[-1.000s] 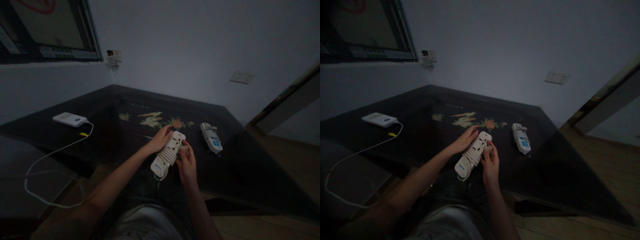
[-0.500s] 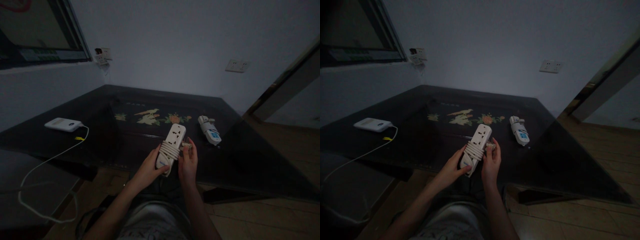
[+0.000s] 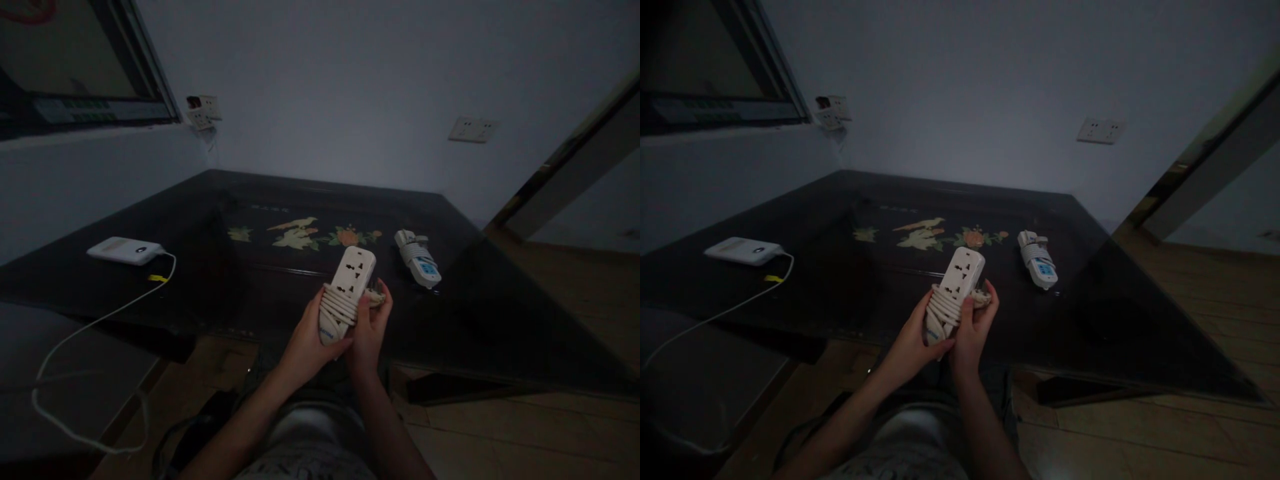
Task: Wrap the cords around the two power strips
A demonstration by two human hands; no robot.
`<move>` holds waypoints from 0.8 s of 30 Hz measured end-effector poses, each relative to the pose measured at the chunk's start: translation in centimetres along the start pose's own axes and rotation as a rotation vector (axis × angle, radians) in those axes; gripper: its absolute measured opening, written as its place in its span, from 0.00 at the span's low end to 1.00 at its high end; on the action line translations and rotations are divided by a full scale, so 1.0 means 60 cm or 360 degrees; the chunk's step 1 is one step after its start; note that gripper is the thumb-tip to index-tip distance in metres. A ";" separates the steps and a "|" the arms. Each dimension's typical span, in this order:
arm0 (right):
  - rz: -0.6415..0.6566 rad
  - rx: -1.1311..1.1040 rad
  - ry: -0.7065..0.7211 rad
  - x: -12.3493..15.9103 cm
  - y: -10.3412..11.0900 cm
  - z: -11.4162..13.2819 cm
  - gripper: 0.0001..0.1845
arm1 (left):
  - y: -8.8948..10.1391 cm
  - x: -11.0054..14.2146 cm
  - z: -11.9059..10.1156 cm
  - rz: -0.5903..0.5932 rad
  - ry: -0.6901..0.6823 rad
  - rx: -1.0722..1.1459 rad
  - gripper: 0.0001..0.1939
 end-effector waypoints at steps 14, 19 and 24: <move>-0.0123 -0.0117 -0.0061 0.006 0.016 0.002 0.24 | 0.015 -0.005 -0.010 -0.0065 0.0176 0.0452 0.41; -0.0122 -0.0090 0.0040 0.009 0.016 0.005 0.26 | 0.002 -0.006 0.009 -0.0056 0.0313 0.0525 0.45; -0.0087 -0.0064 0.0155 0.014 0.010 0.027 0.26 | -0.009 -0.009 -0.008 0.0013 0.0180 0.0626 0.53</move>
Point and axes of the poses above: each hand's wrist, its own x-axis away from the middle knuckle, its own y-axis out of the back of the hand, z = x × y, the point moved 10 cm from there along -x, towards the middle knuckle, and after that the axes turned 5 degrees about -z, right-handed, at the moved point
